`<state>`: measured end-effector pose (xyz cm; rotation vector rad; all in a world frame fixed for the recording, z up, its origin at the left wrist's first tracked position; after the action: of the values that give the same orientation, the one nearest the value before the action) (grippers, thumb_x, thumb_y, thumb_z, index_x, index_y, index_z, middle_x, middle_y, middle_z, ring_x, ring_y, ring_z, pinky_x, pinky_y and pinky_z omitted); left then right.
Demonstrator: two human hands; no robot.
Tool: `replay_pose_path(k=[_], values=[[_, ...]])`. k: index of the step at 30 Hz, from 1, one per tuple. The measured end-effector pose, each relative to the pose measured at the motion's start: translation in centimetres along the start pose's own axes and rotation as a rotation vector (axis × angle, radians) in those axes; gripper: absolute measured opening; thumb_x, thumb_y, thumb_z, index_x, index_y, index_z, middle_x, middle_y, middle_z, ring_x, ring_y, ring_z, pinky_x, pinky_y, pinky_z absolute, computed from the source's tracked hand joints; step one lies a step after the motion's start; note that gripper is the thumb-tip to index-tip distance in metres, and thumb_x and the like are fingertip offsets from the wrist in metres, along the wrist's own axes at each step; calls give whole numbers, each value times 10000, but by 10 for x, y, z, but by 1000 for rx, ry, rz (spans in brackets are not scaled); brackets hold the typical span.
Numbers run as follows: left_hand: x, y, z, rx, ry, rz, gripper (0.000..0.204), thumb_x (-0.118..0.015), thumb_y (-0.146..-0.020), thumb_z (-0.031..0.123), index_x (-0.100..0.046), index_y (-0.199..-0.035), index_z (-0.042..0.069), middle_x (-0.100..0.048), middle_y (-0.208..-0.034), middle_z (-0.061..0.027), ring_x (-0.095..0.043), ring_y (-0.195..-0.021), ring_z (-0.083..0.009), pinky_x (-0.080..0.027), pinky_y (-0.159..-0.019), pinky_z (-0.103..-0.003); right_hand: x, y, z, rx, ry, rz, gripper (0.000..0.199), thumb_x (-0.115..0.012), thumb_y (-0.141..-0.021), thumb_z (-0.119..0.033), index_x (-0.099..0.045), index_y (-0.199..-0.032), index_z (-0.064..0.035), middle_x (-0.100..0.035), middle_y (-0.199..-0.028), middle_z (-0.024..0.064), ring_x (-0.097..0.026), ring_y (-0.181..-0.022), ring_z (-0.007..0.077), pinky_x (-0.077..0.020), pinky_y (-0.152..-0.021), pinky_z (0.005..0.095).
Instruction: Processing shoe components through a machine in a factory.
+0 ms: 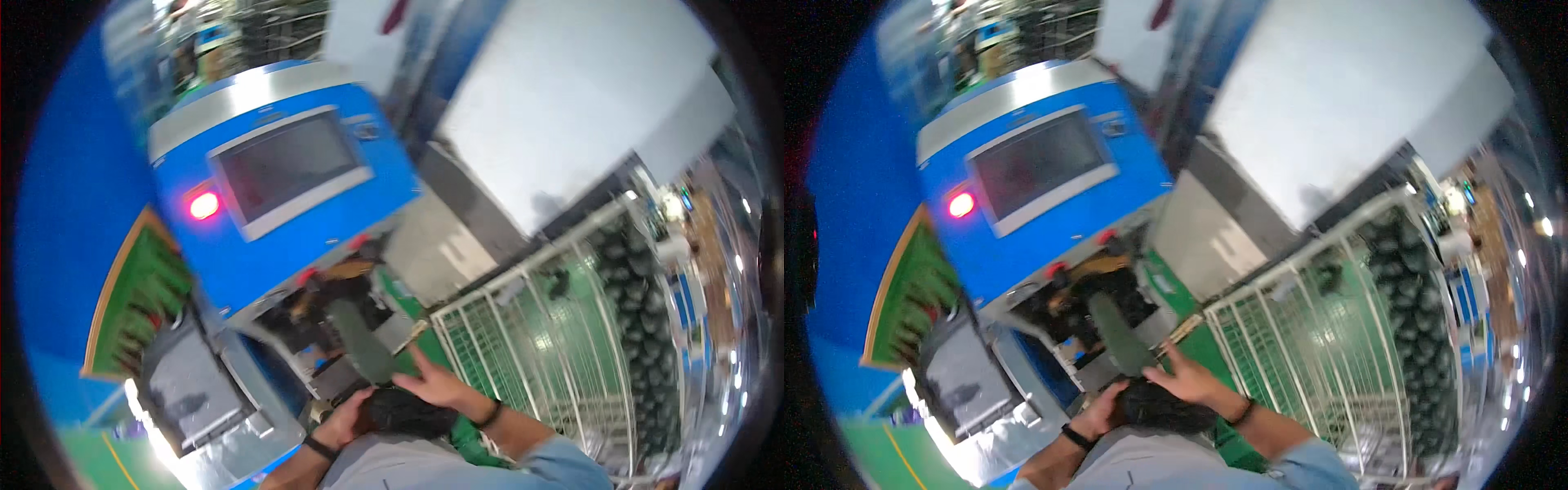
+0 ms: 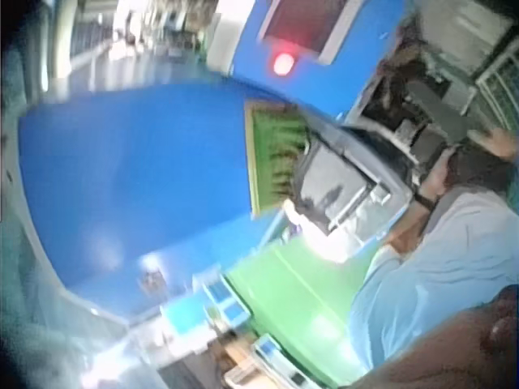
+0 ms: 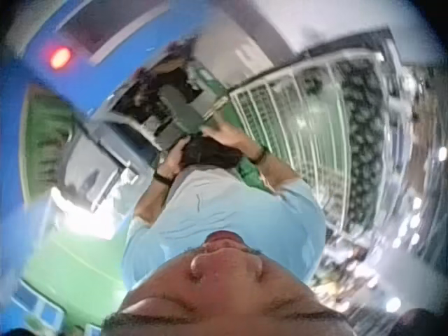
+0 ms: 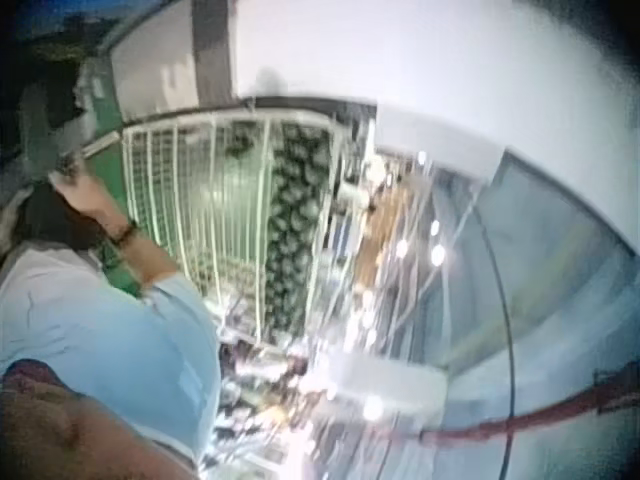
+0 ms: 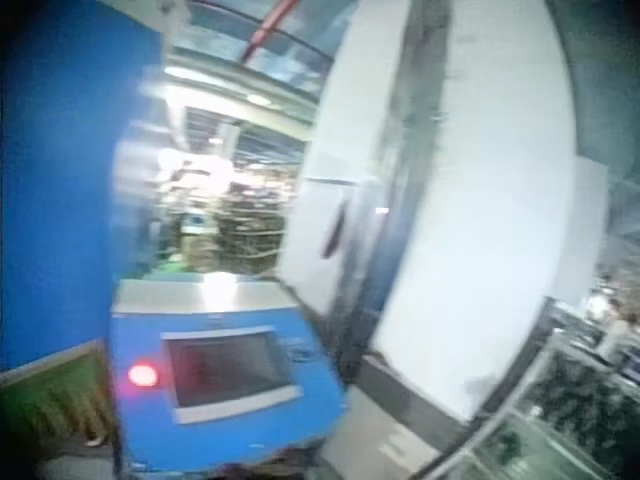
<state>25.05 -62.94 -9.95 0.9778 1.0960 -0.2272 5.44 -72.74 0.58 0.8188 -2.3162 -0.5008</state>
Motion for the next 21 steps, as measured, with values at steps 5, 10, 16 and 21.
replay_pose_path(k=[5,10,16,21], values=[[36,-23,-20,-129,-95,260,412,-554,-922,282,-603,-1260,51,-673,-1195,-124,-661,-1058,-291,-545,-934,-430,-50,-72,36,209,-736,151,840,-776,-864,-284,-365,-1517,48,-557,-1372,181,-589,-1129,187,-488,-941,310],[10,28,8,-326,-324,410,457,-543,-902,337,-646,-1227,32,-710,-1162,-129,-693,-1025,-281,-561,-889,-428,54,19,70,376,-196,445,755,-763,-864,-267,-432,-1492,-12,-516,-1477,189,-536,-1311,267,-439,-1069,353],[-90,-2,-11,-419,-782,471,546,-615,-993,380,-553,-1357,-23,-619,-1301,-103,-585,-1153,-228,-440,-1019,-341,225,90,244,-427,313,1319,711,-622,-926,-229,-315,-1493,69,-654,-1042,347,-663,-909,465,-538,-757,535],[-171,-71,-31,-337,-1100,446,532,-709,-932,300,-570,-1315,-43,-635,-1267,-145,-589,-1136,-240,-462,-975,-341,376,118,441,-555,734,1111,558,-589,-964,-222,-415,-1377,109,-667,-844,276,-659,-773,405,-540,-673,513]])
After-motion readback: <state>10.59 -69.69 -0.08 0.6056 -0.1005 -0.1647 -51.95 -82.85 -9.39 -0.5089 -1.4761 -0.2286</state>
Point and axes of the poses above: each hand's wrist, its own y-axis away from the middle knuckle, its own x-axis out of the back of the hand, z = x × y, the point moved 1 cm from there along -y, towards the middle knuckle
